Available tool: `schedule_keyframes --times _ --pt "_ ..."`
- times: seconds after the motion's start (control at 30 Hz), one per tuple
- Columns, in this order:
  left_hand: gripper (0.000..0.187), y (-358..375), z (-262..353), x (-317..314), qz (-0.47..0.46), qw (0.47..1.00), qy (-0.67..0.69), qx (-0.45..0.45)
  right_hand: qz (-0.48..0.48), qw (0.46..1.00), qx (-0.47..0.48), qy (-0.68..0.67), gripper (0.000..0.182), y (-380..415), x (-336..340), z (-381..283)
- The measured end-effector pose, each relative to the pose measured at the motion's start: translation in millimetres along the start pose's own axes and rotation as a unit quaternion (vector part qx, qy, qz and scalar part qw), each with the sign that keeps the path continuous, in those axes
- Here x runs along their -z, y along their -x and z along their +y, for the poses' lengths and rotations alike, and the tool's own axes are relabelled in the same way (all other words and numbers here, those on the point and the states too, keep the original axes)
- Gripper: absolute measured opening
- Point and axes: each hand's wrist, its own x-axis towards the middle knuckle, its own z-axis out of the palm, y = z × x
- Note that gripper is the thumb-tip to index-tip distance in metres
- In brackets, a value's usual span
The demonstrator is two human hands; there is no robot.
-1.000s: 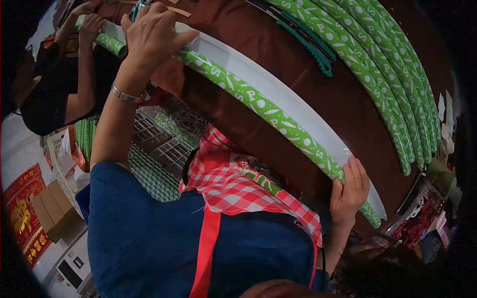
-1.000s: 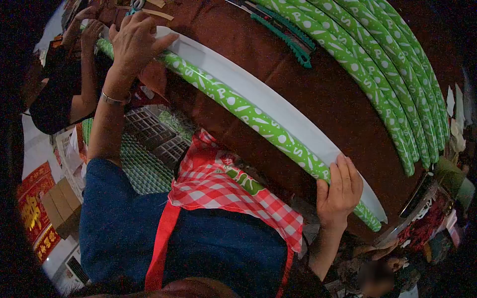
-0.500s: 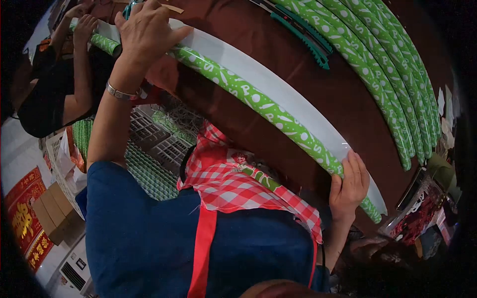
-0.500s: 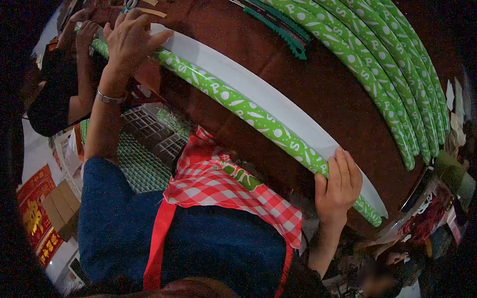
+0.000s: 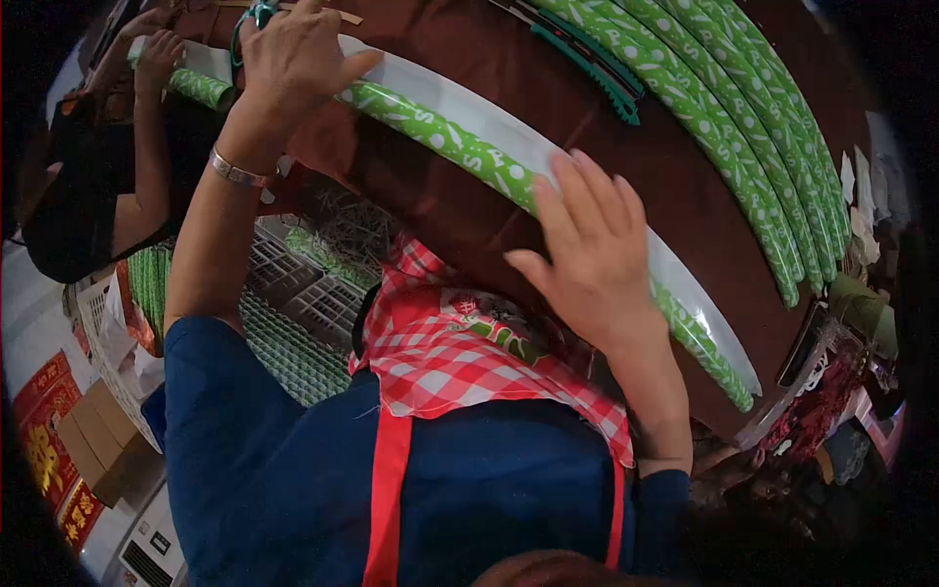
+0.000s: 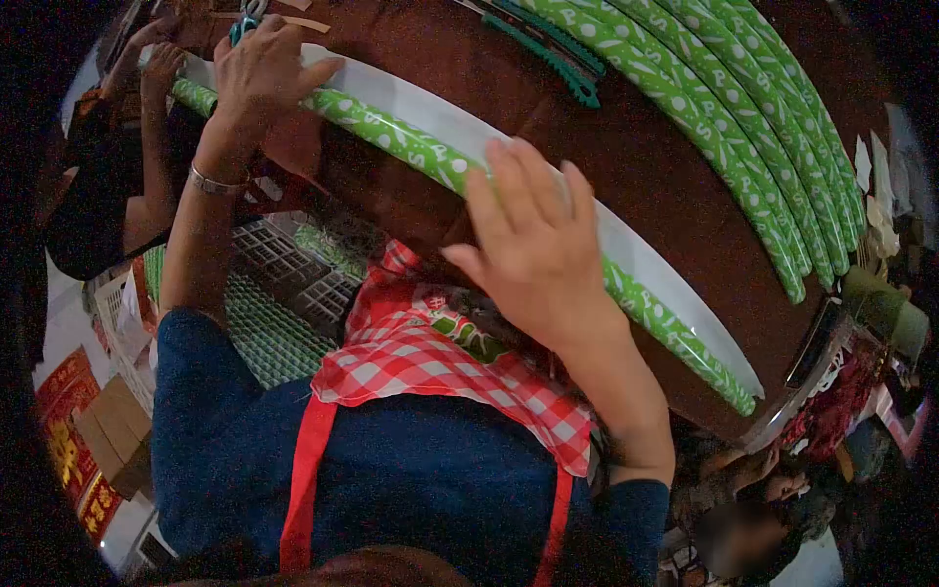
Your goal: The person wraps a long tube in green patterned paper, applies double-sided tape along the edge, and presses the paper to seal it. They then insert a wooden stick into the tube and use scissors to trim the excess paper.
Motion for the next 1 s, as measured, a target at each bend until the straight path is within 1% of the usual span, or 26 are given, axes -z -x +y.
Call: schedule_keyframes --times 0.03,0.1,0.13,0.2,0.27,0.3,0.33,0.4,0.47,0.6,0.83,1.0 --pt "0.056 0 0 5 0.005 1.0 -0.002 0.004 0.014 0.999 0.031 -0.03 0.065 -26 -12 -8" --pt "0.055 -5 7 19 -0.077 0.996 -0.025 0.025 0.041 0.995 0.076 -0.049 0.063 -70 -36 -19" --pt "0.051 -5 7 19 -0.083 0.996 0.015 0.039 0.042 0.995 0.081 -0.046 0.063 -87 -49 -21" --pt "0.049 -3 6 18 -0.089 0.994 0.032 0.05 0.041 0.992 0.118 -0.007 0.062 -115 -73 -22" --pt "0.043 -4 12 32 -0.101 0.993 0.042 0.053 0.029 0.992 0.125 -0.001 0.065 -133 -81 -19" --pt "0.043 -5 10 29 -0.101 0.992 0.044 0.058 -0.002 0.993 0.117 0.016 0.07 -137 -85 -18" --pt "0.042 -4 8 25 -0.092 0.993 0.045 0.051 -0.034 0.993 0.108 0.031 0.075 -141 -87 -17" --pt "0.04 -6 7 25 -0.086 0.994 0.048 0.045 -0.05 0.993 0.099 0.031 0.075 -144 -86 -18" --pt "0.04 -7 4 35 -0.113 0.991 0.058 0.038 -0.069 0.993 0.088 0.031 0.076 -144 -87 -19" --pt "0.04 -2 -10 14 -0.119 0.989 0.071 0.045 -0.049 0.994 0.088 0.034 0.074 -140 -89 -18" --pt "0.041 16 -78 -43 -0.116 0.988 0.087 0.048 -0.028 0.995 0.093 0.023 0.071 -141 -89 -17" --pt "0.041 9 -69 -54 -0.117 0.988 0.094 0.047 -0.019 0.995 0.097 0.015 0.071 -140 -90 -17"
